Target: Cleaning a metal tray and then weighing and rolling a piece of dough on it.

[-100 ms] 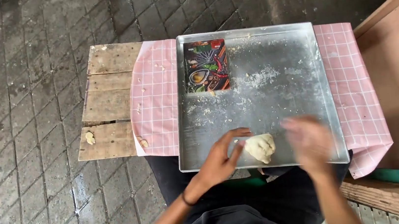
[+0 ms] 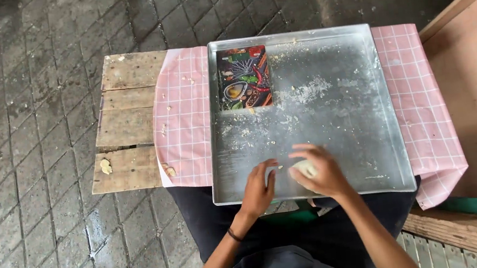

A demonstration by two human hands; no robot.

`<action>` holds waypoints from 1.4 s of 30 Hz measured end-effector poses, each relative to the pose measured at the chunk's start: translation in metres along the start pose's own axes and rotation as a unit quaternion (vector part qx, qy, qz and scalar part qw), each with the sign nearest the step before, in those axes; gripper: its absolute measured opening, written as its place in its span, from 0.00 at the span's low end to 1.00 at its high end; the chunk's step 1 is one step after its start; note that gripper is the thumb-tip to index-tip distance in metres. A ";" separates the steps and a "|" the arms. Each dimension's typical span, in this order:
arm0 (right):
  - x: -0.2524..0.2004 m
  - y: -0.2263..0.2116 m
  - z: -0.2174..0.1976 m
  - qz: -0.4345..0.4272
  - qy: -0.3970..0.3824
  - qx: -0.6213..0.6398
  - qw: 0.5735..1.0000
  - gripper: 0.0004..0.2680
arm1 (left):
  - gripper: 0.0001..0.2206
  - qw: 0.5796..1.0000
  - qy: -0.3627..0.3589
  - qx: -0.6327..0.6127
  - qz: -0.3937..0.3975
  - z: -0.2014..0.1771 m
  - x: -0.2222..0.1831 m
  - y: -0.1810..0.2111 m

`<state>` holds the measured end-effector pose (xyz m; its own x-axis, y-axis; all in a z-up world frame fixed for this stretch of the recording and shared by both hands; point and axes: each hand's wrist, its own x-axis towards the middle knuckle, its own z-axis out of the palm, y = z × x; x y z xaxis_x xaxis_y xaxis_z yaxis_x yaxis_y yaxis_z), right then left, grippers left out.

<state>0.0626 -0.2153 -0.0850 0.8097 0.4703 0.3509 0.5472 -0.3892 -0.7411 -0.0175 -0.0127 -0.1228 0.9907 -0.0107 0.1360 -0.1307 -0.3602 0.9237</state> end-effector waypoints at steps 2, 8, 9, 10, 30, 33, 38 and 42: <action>-0.011 0.015 0.019 0.028 -0.085 -0.050 0.995 0.13 | 0.13 0.997 -0.001 0.070 -0.044 0.014 -0.012 -0.030; -0.015 0.025 0.018 0.138 -0.298 -0.271 0.905 0.22 | 0.11 0.980 -0.052 0.185 -0.057 0.018 -0.015 -0.038; -0.014 0.027 0.016 0.136 -0.307 -0.260 0.905 0.21 | 0.11 0.975 -0.049 0.212 -0.049 0.018 -0.014 -0.039; -0.017 0.030 0.013 0.137 -0.318 -0.249 0.905 0.20 | 0.11 0.969 -0.048 0.237 -0.043 0.021 -0.017 -0.041; -0.002 0.078 0.038 0.224 0.245 0.025 0.943 0.17 | 0.12 0.965 -0.026 0.260 -0.011 0.029 -0.015 -0.052; -0.001 0.056 0.047 0.177 0.200 0.022 0.964 0.19 | 0.13 0.966 -0.025 0.256 -0.010 0.029 -0.015 -0.053; 0.000 0.062 0.033 0.148 0.132 -0.103 0.975 0.12 | 0.14 0.971 -0.020 0.238 -0.012 0.028 -0.015 -0.051; 0.008 0.061 0.044 0.146 0.006 -0.114 0.983 0.14 | 0.13 0.984 -0.010 0.173 -0.042 0.024 -0.009 -0.047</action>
<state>0.0932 -0.2005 -0.1524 0.9410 0.3029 0.1507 0.3234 -0.6746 -0.6636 -0.0194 -0.0181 -0.1759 0.9983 0.0158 0.0553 -0.0314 -0.6568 0.7534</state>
